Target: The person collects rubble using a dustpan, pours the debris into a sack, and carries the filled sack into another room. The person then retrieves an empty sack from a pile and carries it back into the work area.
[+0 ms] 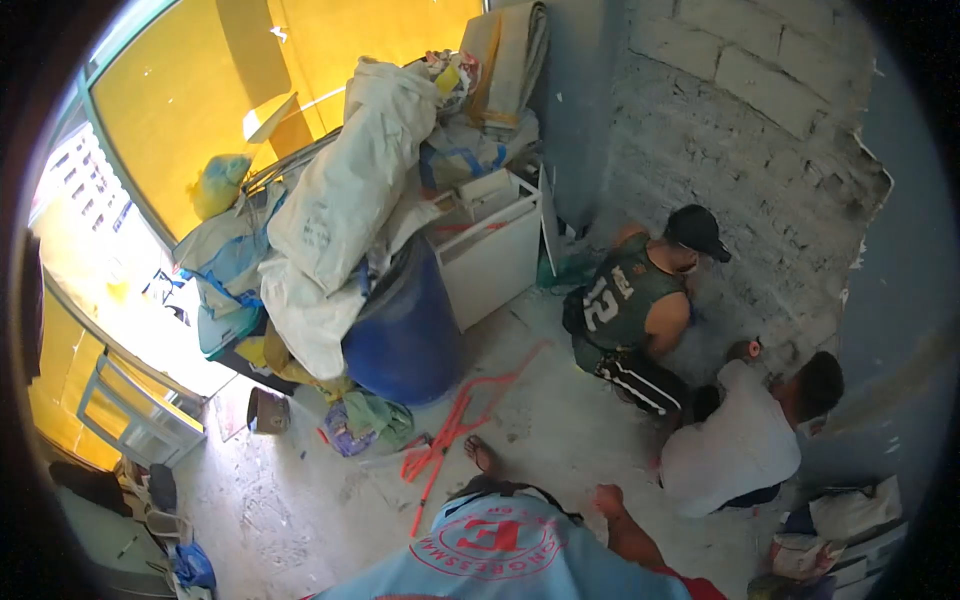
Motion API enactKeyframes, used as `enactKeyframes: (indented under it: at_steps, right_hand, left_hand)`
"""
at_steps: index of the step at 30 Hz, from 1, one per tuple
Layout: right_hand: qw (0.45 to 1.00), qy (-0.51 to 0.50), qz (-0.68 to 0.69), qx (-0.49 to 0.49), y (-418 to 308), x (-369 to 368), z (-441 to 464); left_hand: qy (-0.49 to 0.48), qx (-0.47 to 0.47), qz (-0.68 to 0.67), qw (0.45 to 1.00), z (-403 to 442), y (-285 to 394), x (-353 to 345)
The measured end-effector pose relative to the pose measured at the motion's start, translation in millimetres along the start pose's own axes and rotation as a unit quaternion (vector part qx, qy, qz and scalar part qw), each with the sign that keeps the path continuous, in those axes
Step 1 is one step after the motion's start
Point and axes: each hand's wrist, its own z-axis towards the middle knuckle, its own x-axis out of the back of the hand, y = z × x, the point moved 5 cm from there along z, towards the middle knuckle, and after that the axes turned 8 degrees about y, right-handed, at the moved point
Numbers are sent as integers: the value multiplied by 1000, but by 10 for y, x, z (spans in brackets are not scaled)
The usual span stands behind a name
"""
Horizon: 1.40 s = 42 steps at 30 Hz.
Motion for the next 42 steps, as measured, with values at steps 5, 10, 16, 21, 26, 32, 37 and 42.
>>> enactKeyframes:
  at_steps: [5,10,16,21,26,32,37,42]
  right_hand:
    - [920,87,296,-242,-558,424,943]
    - [811,196,471,-288,-1761,1083,2525]
    - [891,196,409,-7,-4065,2777,3906]
    - [870,286,278,290,-5763,4338,4982]
    - [773,366,205,476,-7517,5424,5758]
    - [688,282,159,649,-8349,5247,5913]
    - [658,195,223,693,-8414,5183,5952]
    - [629,129,240,728,-8383,5118,6048]
  left_hand:
    - [391,-103,-50,913,1674,1267,1488]
    - [495,-314,-362,725,1039,4116,4773]
    - [477,-440,-367,667,381,5651,6020]
    - [486,-465,-342,656,289,6085,6227]
    - [538,-401,-289,683,472,6651,6469]
    - [556,-299,-346,694,684,7854,7175]
    - [466,-337,-363,733,862,9092,7721]
    - [447,-310,-234,806,1312,9884,7704]
